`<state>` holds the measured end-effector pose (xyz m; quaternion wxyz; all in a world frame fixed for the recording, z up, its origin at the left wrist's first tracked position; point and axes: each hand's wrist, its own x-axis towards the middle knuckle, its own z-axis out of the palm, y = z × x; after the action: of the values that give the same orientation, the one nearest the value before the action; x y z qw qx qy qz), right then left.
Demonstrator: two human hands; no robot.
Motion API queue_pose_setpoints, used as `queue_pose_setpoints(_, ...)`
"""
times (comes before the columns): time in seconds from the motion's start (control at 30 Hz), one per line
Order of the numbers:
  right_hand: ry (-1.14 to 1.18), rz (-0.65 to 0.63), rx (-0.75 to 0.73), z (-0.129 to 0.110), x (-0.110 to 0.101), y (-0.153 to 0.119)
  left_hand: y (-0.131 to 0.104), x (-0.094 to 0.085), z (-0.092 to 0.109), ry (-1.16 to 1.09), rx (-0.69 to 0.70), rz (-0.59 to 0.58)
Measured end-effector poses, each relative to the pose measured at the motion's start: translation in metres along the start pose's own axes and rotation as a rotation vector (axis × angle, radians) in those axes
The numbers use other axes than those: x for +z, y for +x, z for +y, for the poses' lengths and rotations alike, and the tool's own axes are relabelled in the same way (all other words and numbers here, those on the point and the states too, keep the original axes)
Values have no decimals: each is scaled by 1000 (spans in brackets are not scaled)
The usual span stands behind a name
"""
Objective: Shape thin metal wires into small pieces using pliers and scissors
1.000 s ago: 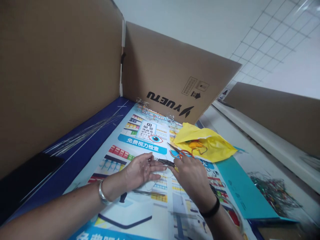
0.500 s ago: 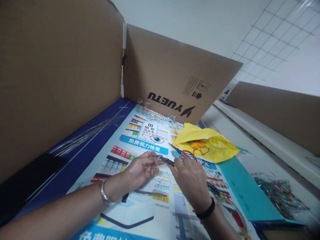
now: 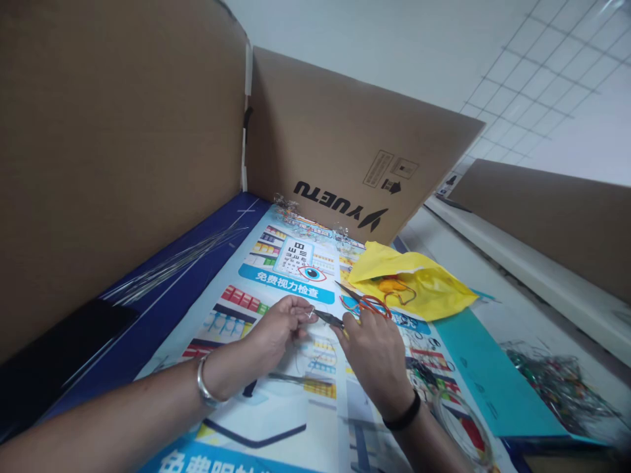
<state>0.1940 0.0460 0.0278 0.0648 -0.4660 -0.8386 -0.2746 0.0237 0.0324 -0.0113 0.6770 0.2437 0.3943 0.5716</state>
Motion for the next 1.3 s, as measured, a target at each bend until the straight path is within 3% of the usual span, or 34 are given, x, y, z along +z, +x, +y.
queue_pose_setpoints(0.2,45,-6,-37,2,1,1,8,-8,-3,228,111,70)
queue_pose_setpoints(0.33,87,-79,-39,4,0,3,7,-8,0,293,122,82)
queue_pose_setpoints(0.67,229,-213,10,9,8,4,7,-8,4,333,94,45)
queue_pose_setpoints(1.03,244,-242,44,10,7,5,6,-10,8,307,135,-71)
queue_pose_setpoints(1.3,255,-231,36,8,8,5,9,-12,5,400,164,-13)
